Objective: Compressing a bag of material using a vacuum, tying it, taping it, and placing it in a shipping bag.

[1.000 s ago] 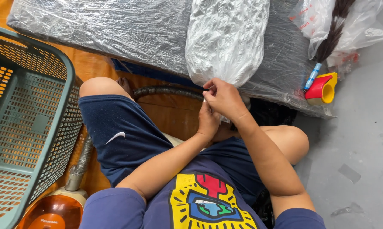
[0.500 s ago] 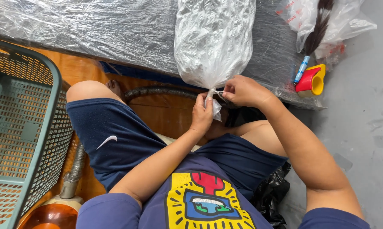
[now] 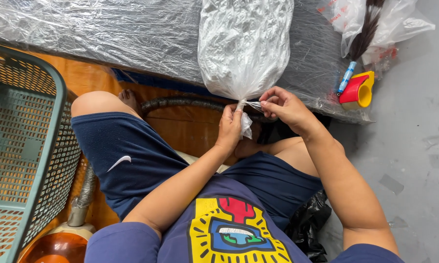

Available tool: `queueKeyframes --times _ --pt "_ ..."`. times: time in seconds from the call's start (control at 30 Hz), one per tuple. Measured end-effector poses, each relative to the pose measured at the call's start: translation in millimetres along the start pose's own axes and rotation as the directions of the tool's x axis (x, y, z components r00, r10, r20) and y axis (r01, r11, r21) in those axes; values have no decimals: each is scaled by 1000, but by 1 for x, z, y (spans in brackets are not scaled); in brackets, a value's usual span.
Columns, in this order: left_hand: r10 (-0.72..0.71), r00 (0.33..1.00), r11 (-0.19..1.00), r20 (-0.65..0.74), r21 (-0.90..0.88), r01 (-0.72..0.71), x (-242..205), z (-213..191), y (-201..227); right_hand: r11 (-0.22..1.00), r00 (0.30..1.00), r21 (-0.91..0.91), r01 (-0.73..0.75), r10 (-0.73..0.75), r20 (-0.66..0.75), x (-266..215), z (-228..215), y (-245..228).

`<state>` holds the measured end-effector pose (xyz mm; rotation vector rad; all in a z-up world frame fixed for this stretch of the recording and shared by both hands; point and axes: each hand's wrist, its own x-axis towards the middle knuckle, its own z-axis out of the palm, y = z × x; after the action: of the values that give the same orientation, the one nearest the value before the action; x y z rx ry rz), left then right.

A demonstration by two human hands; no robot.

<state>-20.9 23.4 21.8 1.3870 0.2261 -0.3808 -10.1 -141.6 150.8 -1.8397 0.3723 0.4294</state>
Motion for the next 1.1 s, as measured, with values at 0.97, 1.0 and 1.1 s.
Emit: queueKeyframes --times 0.97,1.0,1.1 --pt "-242 962 885 125 -377 272 24 11 -14 574 971 814 90 129 -199 -16 46 66" --pt "-241 963 886 123 -377 270 24 11 -14 512 973 856 75 150 -175 -15 47 67" --pt "-240 963 889 121 -372 268 21 9 -9 474 966 872 126 139 -216 -26 54 49"
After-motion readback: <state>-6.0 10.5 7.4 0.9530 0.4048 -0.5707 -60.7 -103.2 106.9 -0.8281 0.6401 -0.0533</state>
